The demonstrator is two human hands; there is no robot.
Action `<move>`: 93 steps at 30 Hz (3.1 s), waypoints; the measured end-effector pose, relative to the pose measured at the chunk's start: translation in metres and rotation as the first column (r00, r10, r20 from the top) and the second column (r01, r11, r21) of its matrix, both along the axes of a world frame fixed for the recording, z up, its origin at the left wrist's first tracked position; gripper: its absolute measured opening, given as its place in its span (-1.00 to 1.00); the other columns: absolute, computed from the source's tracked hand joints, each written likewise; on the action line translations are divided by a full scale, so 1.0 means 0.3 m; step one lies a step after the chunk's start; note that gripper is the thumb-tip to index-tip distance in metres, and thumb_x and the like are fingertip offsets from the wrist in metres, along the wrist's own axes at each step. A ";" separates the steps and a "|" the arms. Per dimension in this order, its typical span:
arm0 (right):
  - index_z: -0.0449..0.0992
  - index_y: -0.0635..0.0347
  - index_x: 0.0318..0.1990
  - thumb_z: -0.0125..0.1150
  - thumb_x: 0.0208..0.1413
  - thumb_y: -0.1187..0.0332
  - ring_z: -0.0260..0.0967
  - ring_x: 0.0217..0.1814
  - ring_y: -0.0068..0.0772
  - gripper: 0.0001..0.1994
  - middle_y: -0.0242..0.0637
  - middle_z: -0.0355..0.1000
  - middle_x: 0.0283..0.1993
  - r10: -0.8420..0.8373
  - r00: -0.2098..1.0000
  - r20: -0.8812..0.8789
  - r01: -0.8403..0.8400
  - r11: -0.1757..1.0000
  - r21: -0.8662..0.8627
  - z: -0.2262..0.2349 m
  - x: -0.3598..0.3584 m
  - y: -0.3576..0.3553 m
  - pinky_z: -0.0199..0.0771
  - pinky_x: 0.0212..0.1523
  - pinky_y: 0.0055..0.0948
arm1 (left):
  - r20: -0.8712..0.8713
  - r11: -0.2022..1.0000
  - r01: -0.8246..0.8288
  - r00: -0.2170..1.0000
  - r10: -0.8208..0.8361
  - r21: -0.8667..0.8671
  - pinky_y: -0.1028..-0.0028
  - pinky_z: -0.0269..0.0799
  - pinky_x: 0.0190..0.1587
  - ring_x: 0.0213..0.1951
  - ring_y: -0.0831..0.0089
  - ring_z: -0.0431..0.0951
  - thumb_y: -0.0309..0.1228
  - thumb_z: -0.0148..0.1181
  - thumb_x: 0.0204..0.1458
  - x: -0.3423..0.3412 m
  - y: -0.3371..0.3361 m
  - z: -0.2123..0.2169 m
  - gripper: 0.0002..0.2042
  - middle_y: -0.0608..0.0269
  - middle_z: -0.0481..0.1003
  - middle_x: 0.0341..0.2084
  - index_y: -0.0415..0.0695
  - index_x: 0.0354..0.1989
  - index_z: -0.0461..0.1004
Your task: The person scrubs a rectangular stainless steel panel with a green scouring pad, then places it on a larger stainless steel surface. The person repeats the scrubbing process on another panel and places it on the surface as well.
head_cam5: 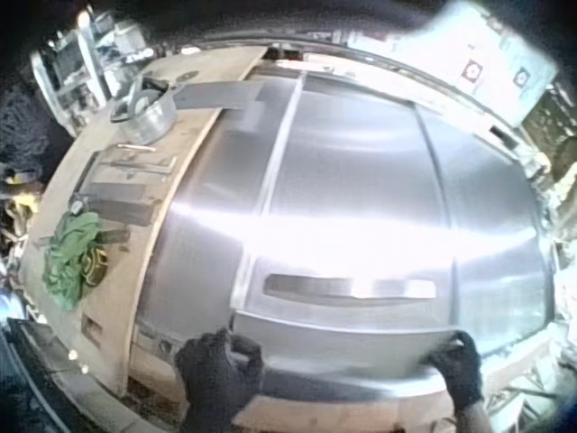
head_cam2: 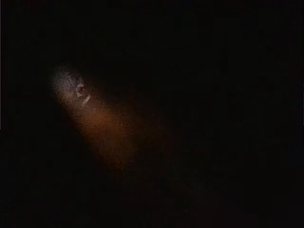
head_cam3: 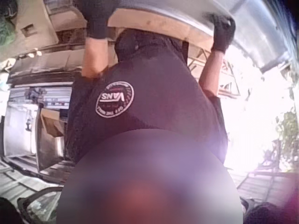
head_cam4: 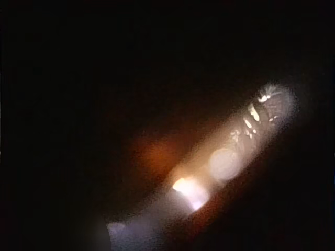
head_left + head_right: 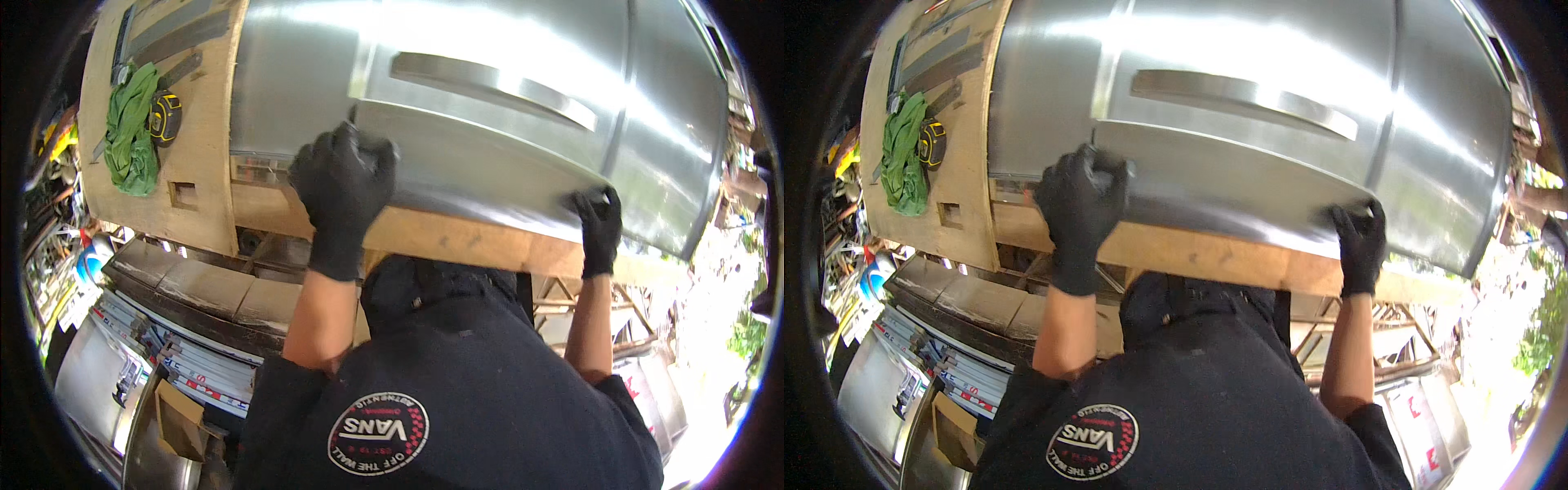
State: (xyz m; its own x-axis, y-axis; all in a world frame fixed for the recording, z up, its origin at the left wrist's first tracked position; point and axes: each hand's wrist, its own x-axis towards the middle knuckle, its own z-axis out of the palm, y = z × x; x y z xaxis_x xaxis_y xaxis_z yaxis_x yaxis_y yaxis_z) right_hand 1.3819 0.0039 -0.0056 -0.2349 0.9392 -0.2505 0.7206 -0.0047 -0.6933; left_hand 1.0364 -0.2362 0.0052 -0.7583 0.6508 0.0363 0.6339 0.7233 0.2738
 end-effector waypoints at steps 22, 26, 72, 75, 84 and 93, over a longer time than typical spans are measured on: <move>0.65 0.30 0.04 0.61 0.00 -0.08 0.64 -0.21 -0.25 -0.36 -0.10 0.68 -0.21 0.132 0.986 0.097 -0.138 0.988 0.062 -0.007 0.043 0.061 0.61 -0.09 -0.28 | 0.196 0.980 -0.146 0.966 0.171 -0.133 -0.01 0.52 0.08 -0.02 0.00 0.68 0.30 0.51 -0.18 -0.046 -0.018 -0.042 -0.18 -0.02 0.69 -0.15 -0.18 0.08 0.64; 0.69 0.30 -0.06 0.58 0.04 -0.08 0.67 -0.24 -0.25 -0.43 -0.11 0.70 -0.24 0.134 0.991 0.024 -0.134 0.991 0.008 -0.046 0.075 0.104 0.62 -0.11 -0.29 | 0.222 0.974 -0.166 0.955 0.199 -0.156 -0.02 0.49 0.16 0.06 -0.02 0.67 0.33 0.49 -0.18 -0.051 -0.007 -0.031 -0.13 -0.09 0.67 -0.02 -0.19 0.14 0.63; 0.51 0.02 0.39 0.67 -0.15 0.05 0.55 0.07 0.11 -0.15 0.02 0.58 0.06 0.587 0.802 0.112 -0.593 0.757 0.275 -0.016 0.212 0.030 0.54 0.16 -0.04 | 0.015 0.834 0.549 0.835 -0.550 0.057 0.09 0.50 0.14 0.01 0.02 0.62 -0.16 0.63 -0.22 -0.143 -0.222 -0.066 -0.36 0.04 0.63 0.04 -0.04 0.14 0.68; 0.53 -0.04 0.37 0.66 -0.13 0.12 0.51 0.20 0.13 -0.19 0.01 0.57 0.18 0.574 0.818 0.043 -0.574 0.807 0.142 0.009 0.216 0.035 0.50 0.24 -0.05 | 0.043 0.789 0.604 0.791 -0.611 0.111 0.09 0.48 0.12 0.01 0.05 0.61 -0.18 0.63 -0.24 -0.170 -0.242 -0.074 -0.40 0.06 0.63 0.03 -0.05 0.09 0.70; 0.57 0.04 0.31 0.63 -0.09 0.20 0.45 0.30 0.12 -0.28 -0.05 0.55 0.26 0.565 0.738 0.369 -0.662 0.712 0.233 0.011 0.241 -0.006 0.44 0.31 -0.02 | 0.014 0.692 0.655 0.723 -0.691 0.302 -0.02 0.40 0.10 -0.04 0.04 0.56 -0.14 0.66 -0.34 -0.195 -0.189 -0.062 -0.49 0.19 0.59 -0.22 -0.02 -0.15 0.67; 0.57 0.08 0.28 0.68 -0.17 0.12 0.50 0.21 0.12 -0.23 -0.08 0.59 0.18 0.614 0.666 0.423 -0.726 0.665 0.178 0.027 0.263 0.010 0.51 0.23 0.00 | 0.111 0.720 0.675 0.712 -0.693 0.162 -0.06 0.35 0.10 -0.12 0.12 0.52 0.10 0.59 -0.23 -0.214 -0.174 -0.076 -0.57 0.31 0.55 -0.30 0.09 -0.31 0.66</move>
State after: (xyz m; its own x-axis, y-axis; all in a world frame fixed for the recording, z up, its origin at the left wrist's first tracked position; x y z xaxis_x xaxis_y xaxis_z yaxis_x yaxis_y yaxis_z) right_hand 1.4607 0.0069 0.0025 -0.7950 0.5865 -0.1551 0.6027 0.7344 -0.3122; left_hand 0.9723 -0.2883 -0.0177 -0.1079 0.9926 0.0566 0.8873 0.0704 0.4558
